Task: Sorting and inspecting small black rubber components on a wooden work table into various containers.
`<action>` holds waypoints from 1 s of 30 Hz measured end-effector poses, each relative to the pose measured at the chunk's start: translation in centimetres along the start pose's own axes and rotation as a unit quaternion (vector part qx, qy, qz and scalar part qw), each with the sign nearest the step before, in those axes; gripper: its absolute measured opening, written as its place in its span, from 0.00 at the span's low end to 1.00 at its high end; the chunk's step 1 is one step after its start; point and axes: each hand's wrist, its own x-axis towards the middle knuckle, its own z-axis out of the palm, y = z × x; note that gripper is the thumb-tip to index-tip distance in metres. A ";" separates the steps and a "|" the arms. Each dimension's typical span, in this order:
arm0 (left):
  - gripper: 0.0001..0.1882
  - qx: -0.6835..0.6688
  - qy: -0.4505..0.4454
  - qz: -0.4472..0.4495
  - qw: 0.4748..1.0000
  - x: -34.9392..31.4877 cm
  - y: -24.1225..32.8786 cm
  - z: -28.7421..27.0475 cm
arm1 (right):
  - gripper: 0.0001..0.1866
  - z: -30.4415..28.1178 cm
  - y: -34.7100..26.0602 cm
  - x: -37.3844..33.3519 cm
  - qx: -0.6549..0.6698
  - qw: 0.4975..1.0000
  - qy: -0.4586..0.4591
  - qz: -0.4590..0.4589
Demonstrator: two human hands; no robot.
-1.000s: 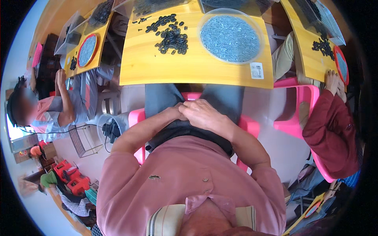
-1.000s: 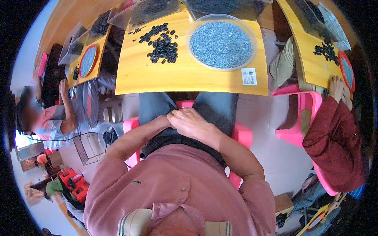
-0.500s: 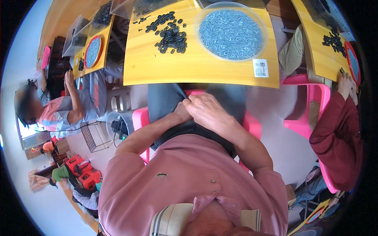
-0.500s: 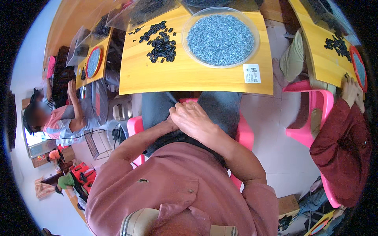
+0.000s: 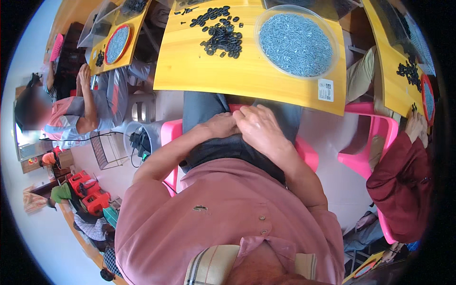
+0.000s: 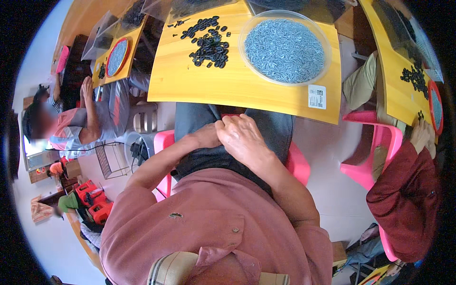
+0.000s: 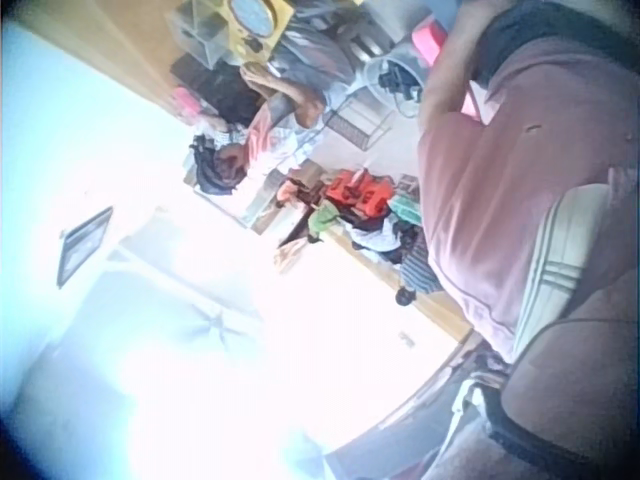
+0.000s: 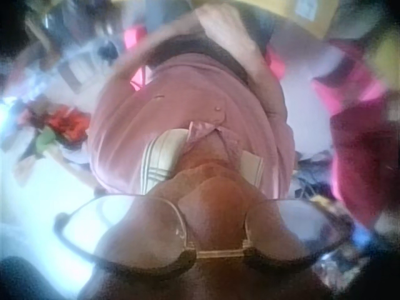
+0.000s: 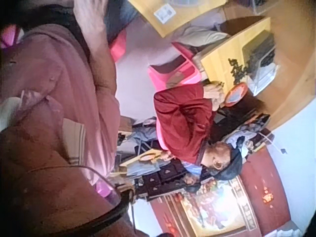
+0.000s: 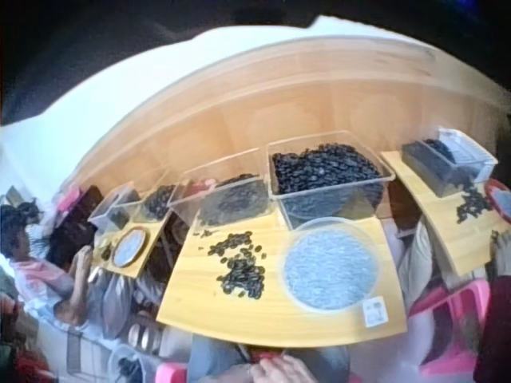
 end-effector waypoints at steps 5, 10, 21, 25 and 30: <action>0.13 -0.045 -0.008 0.096 0.994 -1.9 -2.5 -2.0 | 0.02 0.0 0.5 1.1 0.024 0.996 0.083 0.021; 0.13 -0.034 0.040 0.114 0.992 -0.9 -3.5 -3.0 | 0.02 1.1 1.3 4.1 0.057 0.983 0.155 0.077; 0.15 0.072 0.125 0.149 0.978 -2.9 -4.1 -3.3 | 0.05 2.7 3.6 14.2 -0.181 0.972 0.127 0.081; 0.16 0.069 0.143 0.185 0.970 -3.0 -4.9 -3.1 | 0.06 3.2 3.4 14.3 -0.229 0.965 0.092 0.084; 0.13 0.014 0.180 0.183 0.966 -3.3 -4.6 -4.7 | 0.06 3.5 2.7 13.1 -0.217 0.970 0.091 0.068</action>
